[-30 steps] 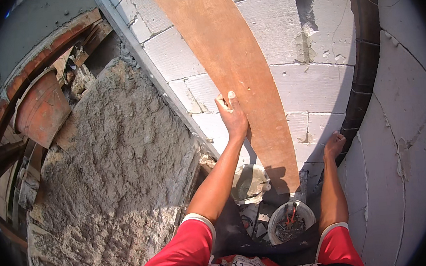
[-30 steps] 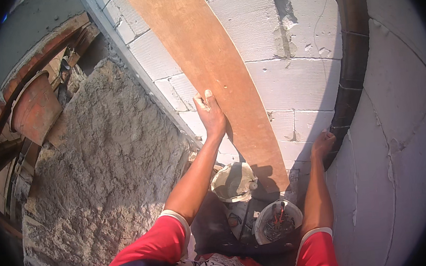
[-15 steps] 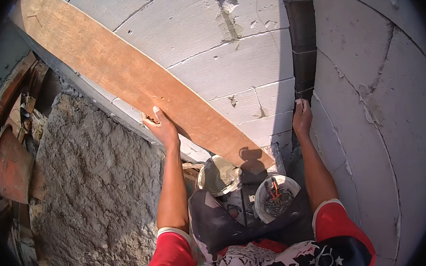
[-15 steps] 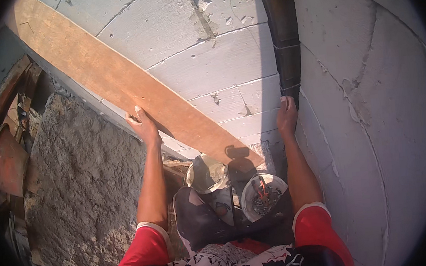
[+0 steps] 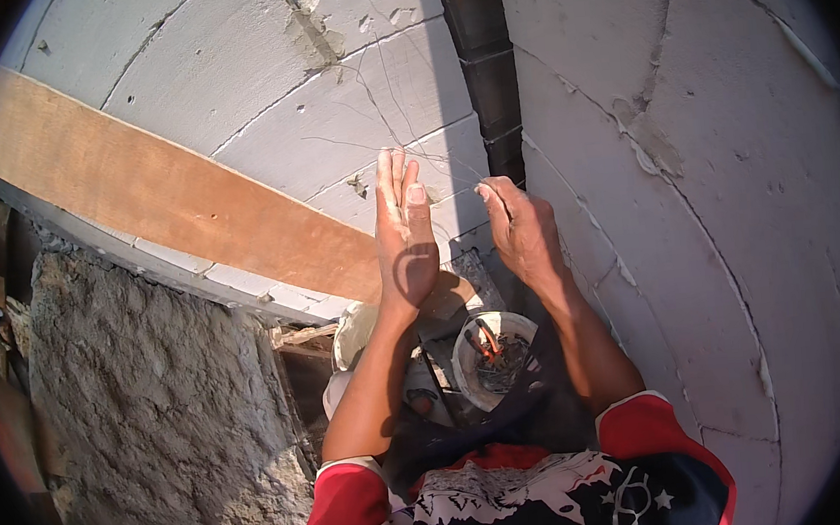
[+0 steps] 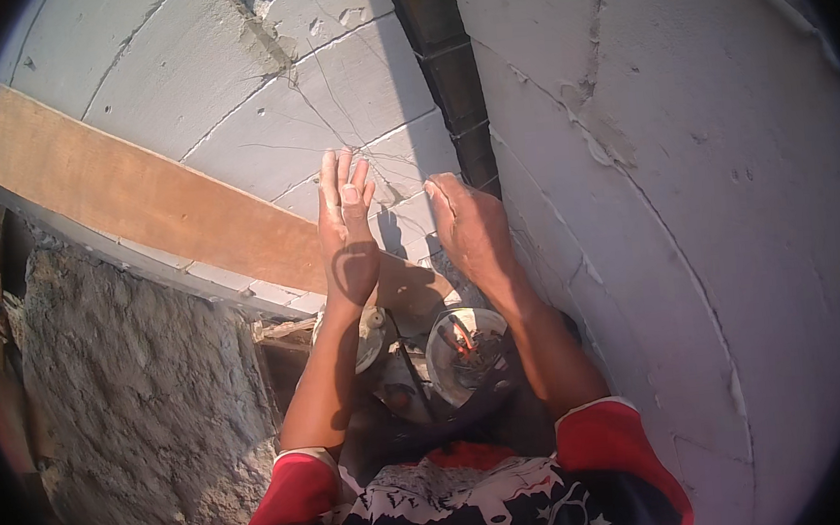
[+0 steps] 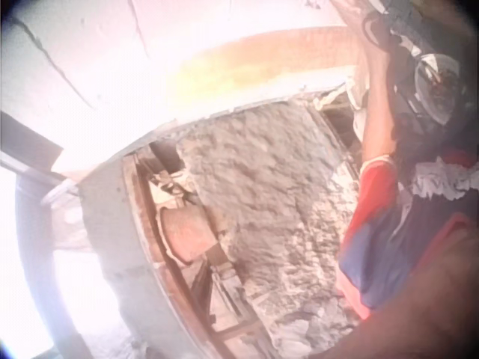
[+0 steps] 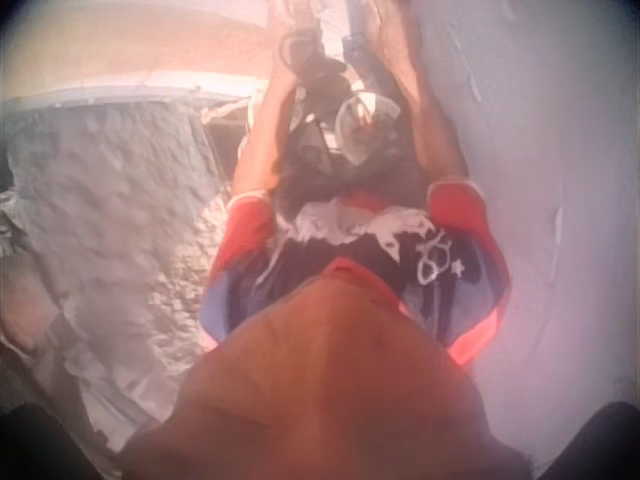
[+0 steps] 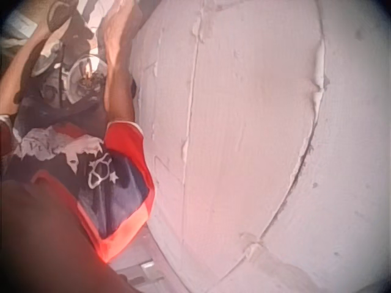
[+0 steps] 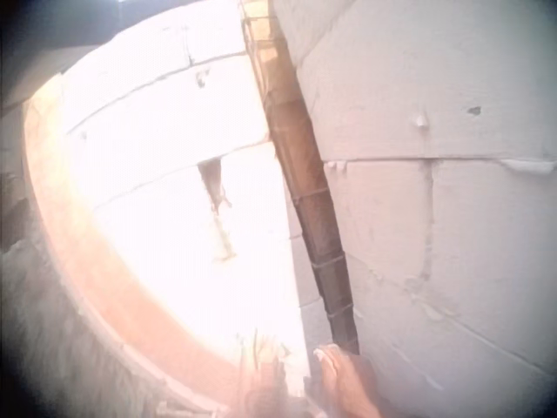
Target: The person positions a wooden plank against a tiled wall and secures it using nails and a hammer. They repeatedly adjust the plank and hammer nails to ensure it is firmly attached.
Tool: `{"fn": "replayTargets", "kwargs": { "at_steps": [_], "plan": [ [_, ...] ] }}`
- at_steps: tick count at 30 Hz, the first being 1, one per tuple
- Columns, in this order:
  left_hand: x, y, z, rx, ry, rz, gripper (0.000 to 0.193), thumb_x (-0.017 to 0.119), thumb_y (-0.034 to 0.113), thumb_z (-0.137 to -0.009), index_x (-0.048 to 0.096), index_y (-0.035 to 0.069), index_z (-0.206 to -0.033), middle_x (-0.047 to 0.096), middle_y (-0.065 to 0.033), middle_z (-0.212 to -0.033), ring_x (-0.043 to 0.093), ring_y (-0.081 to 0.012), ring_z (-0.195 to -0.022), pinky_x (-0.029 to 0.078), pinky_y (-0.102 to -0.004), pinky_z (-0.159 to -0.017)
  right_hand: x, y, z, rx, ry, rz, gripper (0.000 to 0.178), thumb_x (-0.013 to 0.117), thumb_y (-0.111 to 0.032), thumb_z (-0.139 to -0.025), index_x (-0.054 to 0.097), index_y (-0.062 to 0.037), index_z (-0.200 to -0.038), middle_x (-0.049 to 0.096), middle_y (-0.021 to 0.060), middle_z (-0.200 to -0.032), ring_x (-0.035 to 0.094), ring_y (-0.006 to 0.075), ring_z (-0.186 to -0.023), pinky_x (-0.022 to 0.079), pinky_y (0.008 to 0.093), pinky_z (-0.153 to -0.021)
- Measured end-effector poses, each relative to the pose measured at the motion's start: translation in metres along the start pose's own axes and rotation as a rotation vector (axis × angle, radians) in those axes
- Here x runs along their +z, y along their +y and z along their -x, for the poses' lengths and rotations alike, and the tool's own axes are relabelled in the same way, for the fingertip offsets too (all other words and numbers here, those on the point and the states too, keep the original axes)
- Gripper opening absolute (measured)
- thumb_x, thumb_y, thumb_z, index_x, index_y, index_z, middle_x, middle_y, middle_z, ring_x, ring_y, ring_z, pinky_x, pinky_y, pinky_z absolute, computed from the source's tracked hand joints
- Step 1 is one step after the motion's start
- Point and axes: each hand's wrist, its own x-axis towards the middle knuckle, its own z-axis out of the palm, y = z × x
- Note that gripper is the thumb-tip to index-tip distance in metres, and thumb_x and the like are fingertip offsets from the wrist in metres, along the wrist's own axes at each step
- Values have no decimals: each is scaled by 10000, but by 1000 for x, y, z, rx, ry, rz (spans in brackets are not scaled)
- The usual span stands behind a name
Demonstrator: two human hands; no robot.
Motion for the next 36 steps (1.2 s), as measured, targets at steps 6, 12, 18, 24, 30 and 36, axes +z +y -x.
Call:
{"fn": "replayTargets", "kwargs": {
  "at_steps": [6,12,18,24,30,36],
  "plan": [
    [-14,24,-51,-159,249,527,350,423,378,-1101,480,79,-929,391,9,-714,374,-83,-590,421,-240,-527,-5,-20,0,-181,-248,-145,181,557,-99,-997,666,41,-1031,684,230,-951,661,427,-855,522,409,-757],
    [-66,66,-67,-31,369,756,354,490,402,-1083,454,119,-874,364,39,-698,303,-69,-548,275,-229,-463,9,-30,28,-185,-530,73,236,524,-243,-1032,605,-21,-1022,650,219,-895,620,446,-844,485,508,-723],
    [-111,54,-54,-14,327,618,278,496,322,-1089,464,114,-908,365,34,-699,323,-65,-556,301,-219,-458,-46,-55,-4,-86,-455,-273,217,568,-218,-1024,657,-20,-1024,656,171,-856,624,356,-756,494,404,-671],
    [-89,86,-74,110,280,923,196,464,188,-1095,453,90,-925,346,23,-682,314,-74,-543,297,-225,-437,10,34,26,-348,-278,178,137,654,-130,-967,706,-26,-1038,622,100,-776,587,215,-638,473,352,-607],
    [-131,79,-53,67,437,848,204,473,146,-1077,452,85,-884,333,19,-678,300,-85,-547,293,-236,-445,-48,-20,-24,-595,322,108,188,713,-32,-903,734,-87,-1082,595,52,-742,566,169,-606,454,297,-534],
    [-218,136,-59,457,448,745,232,463,211,-1096,459,81,-904,357,22,-706,318,-71,-569,287,-230,-460,50,-50,57,-358,-1073,65,316,519,-352,-1034,665,-74,-1006,683,201,-871,659,423,-850,517,492,-752]
  ]
}}
